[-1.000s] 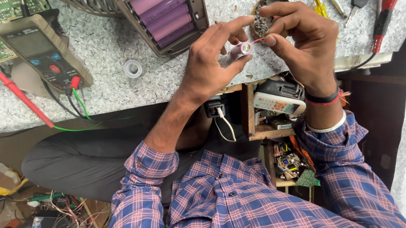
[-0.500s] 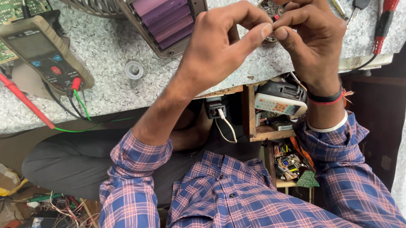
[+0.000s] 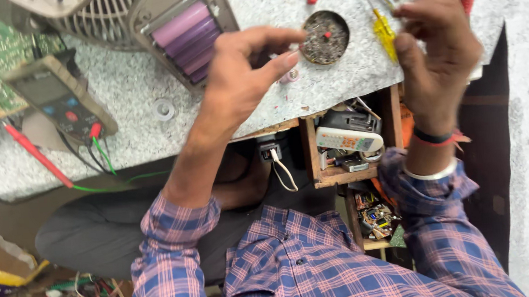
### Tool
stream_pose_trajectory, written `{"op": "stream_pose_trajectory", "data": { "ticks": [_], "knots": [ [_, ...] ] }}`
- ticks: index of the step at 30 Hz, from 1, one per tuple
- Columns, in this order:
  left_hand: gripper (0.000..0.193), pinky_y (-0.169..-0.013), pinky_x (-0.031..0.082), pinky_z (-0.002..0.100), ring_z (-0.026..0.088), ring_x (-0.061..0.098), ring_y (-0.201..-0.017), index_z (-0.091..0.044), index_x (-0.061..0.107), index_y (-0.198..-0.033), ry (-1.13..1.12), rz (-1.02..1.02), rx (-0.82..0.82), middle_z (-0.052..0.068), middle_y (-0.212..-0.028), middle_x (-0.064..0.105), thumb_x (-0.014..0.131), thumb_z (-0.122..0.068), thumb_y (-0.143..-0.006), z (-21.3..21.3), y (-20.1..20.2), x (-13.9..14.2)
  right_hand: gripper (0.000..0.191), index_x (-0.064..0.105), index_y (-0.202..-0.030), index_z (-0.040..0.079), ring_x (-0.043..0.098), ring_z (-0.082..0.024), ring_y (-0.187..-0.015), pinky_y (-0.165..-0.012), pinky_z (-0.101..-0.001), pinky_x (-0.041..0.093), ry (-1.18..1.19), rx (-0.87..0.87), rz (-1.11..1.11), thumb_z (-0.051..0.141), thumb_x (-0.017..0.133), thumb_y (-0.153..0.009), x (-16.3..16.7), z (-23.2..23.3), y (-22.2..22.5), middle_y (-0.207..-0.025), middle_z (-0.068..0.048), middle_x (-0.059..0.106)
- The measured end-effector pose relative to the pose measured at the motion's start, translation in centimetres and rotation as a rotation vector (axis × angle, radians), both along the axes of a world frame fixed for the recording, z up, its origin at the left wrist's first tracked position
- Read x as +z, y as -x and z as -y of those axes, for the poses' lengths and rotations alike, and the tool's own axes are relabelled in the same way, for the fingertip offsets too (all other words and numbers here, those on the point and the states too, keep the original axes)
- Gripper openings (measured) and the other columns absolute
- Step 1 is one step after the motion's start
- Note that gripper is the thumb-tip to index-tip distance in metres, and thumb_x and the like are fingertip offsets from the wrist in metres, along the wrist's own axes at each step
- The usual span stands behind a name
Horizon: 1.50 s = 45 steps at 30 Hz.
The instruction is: The person solders a red wire to the positive terminal of a pink cylindrical battery, then solders the wire to a metal tab inside a battery holder. The person places the battery into the holder and uses a soldering iron to secure the connection.
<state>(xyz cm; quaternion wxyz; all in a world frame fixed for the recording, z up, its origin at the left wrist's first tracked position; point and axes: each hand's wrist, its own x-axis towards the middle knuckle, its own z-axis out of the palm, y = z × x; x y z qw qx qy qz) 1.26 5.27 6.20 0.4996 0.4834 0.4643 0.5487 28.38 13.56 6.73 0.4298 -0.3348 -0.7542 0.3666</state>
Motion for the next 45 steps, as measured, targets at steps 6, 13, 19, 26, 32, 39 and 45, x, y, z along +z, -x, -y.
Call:
{"op": "stream_pose_trajectory", "data": {
  "ticks": [6, 13, 19, 26, 32, 39, 45],
  "knots": [
    [0.015, -0.055, 0.039, 0.017, 0.002, 0.05, -0.062, 0.001, 0.076, -0.109, 0.199, 0.217, 0.085, -0.001, -0.078, 0.065, 0.077, -0.007, -0.097, 2.5, 0.7, -0.3, 0.028, 0.068, -0.121, 0.009, 0.061, -0.024, -0.097, -0.086, -0.0327, 0.052, -0.5, -0.145, 0.823, -0.008, 0.064, -0.099, 2.0, -2.4, -9.6, -0.109, -0.007, 0.065],
    [0.013, -0.052, 0.04, 0.017, 0.003, 0.052, -0.061, -0.001, 0.073, -0.102, 0.143, 0.275, 0.142, -0.001, -0.078, 0.066, 0.079, -0.01, -0.096, 3.0, -0.2, -2.0, 0.036, 0.075, -0.122, 0.021, 0.062, -0.026, -0.093, -0.076, -0.0365, 0.055, -0.608, -0.037, 1.044, -0.003, 0.068, -0.096, -0.3, -5.4, -12.0, -0.101, -0.006, 0.063],
    [0.011, -0.052, 0.046, 0.019, 0.005, 0.06, -0.065, -0.001, 0.072, -0.101, 0.105, 0.342, 0.194, 0.001, -0.083, 0.069, 0.078, -0.009, -0.095, 3.1, -0.3, -2.7, 0.023, 0.07, -0.121, 0.012, 0.066, -0.026, -0.103, -0.083, -0.0388, 0.057, -0.549, -0.062, 0.717, 0.01, 0.074, -0.099, -1.3, -4.9, -12.7, -0.111, -0.011, 0.065],
    [0.01, -0.056, 0.048, 0.021, 0.006, 0.063, -0.071, -0.001, 0.071, -0.104, 0.061, 0.415, 0.207, 0.003, -0.09, 0.071, 0.075, -0.008, -0.098, 3.5, -1.0, -5.2, 0.03, 0.059, -0.131, 0.014, 0.066, -0.021, -0.07, -0.053, -0.0276, 0.05, 0.188, -0.189, -0.621, 0.027, 0.067, -0.105, -4.0, -0.3, -14.8, -0.114, -0.017, 0.066],
    [0.013, -0.056, 0.046, 0.022, 0.008, 0.062, -0.072, -0.001, 0.069, -0.106, 0.029, 0.492, 0.228, 0.003, -0.092, 0.07, 0.077, -0.008, -0.098, 3.7, -1.8, -5.8, 0.033, 0.057, -0.121, 0.006, 0.066, -0.023, -0.077, -0.052, -0.0231, 0.043, 0.638, 0.091, -0.951, 0.035, 0.066, -0.108, -8.1, -1.4, -15.0, -0.109, -0.021, 0.067],
    [0.012, -0.052, 0.043, 0.021, 0.006, 0.06, -0.066, -0.004, 0.069, -0.105, 0.008, 0.552, 0.242, 0.006, -0.095, 0.074, 0.077, -0.01, -0.098, 3.8, -1.2, -6.0, 0.028, 0.061, -0.118, 0.016, 0.055, -0.018, -0.053, -0.047, -0.0262, 0.039, 0.571, 0.261, -0.857, 0.041, 0.066, -0.106, -9.1, -0.9, -13.3, -0.093, -0.015, 0.07],
    [0.011, -0.05, 0.043, 0.019, 0.005, 0.06, -0.066, -0.003, 0.07, -0.105, -0.007, 0.512, 0.197, 0.007, -0.094, 0.075, 0.078, -0.008, -0.099, 3.4, -0.9, -6.7, 0.036, 0.059, -0.109, 0.011, 0.054, -0.015, -0.048, -0.04, -0.0236, 0.038, 0.662, 0.264, -0.883, 0.046, 0.065, -0.102, -9.0, -1.2, -13.0, -0.079, -0.017, 0.069]
  ]
}}
